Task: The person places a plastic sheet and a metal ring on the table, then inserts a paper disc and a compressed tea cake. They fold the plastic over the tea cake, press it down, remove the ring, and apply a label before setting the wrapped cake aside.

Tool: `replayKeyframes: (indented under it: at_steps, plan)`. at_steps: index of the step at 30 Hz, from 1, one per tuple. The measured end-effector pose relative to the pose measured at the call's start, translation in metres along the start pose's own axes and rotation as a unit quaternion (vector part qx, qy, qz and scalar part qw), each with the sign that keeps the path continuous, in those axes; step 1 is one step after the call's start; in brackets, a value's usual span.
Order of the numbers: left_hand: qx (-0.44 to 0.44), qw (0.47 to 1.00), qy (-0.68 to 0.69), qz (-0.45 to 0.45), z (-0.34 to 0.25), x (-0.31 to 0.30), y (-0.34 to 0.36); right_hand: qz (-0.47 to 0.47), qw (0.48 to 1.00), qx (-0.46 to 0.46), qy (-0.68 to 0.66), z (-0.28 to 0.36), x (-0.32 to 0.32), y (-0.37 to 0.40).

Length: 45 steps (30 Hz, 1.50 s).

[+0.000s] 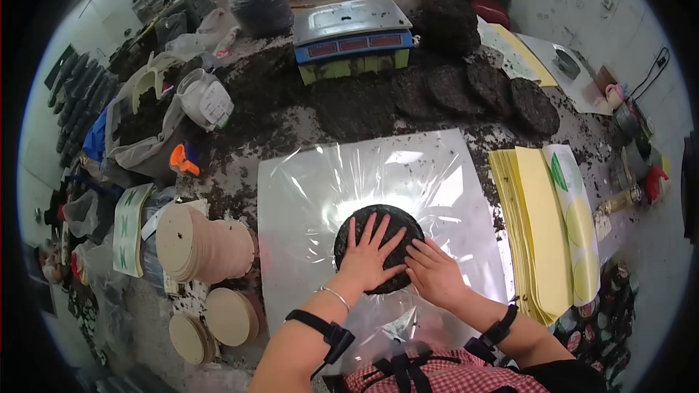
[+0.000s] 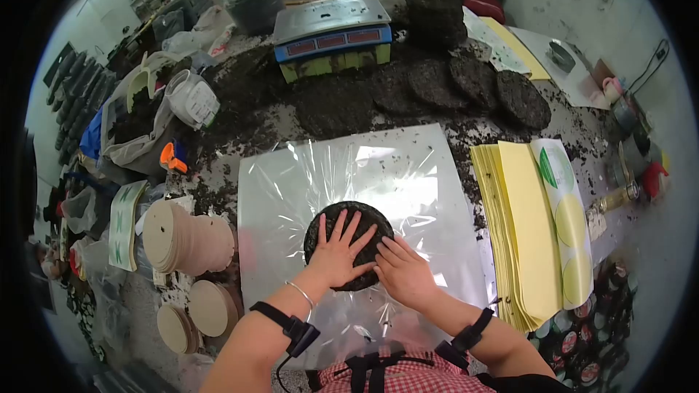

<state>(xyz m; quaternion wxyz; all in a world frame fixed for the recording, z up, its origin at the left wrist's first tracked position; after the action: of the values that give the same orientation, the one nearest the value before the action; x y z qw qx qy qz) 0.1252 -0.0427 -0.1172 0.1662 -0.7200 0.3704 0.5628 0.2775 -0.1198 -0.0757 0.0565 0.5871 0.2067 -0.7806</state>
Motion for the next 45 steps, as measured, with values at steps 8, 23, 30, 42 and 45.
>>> replayKeyframes:
  at_steps: [8, 23, 30, 42, 45]
  plan:
    - [-0.019, 0.989, 0.145, -0.030, -0.012, -0.011, 0.000, 0.103, 0.992, 0.027, -0.067, 0.003, -0.010, -0.023]
    - [-0.012, 0.994, 0.035, -0.100, -0.018, -0.001, 0.001, -0.033, 0.606, 0.154, -0.780, 0.042, -0.147, 0.142]
    - [0.099, 0.730, 0.674, 0.054, -0.157, 0.016, 0.204, -0.007, 0.984, 0.142, -0.109, -0.025, 0.042, 0.109]
    - [-0.089, 0.856, 0.279, -0.427, -0.035, -0.025, 0.044, 0.008, 0.992, 0.090, 0.083, 0.010, 0.029, -0.039]
    - [-0.242, 0.908, 0.259, -0.221, 0.000, -0.012, -0.007, -0.031, 0.993, 0.101, -0.048, 0.007, -0.006, -0.030]
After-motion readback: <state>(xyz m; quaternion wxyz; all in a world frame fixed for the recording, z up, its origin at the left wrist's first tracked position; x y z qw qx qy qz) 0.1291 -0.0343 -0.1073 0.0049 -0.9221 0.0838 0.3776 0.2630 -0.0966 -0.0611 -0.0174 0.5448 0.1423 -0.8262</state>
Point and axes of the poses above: each hand's wrist, its own y-axis away from the middle knuckle, its own x-axis out of the palm, z = x × y, the point moved 4 cm from there along -y, towards the middle knuckle, and after that the axes turned 9 degrees about y, right-handed, at the moved point
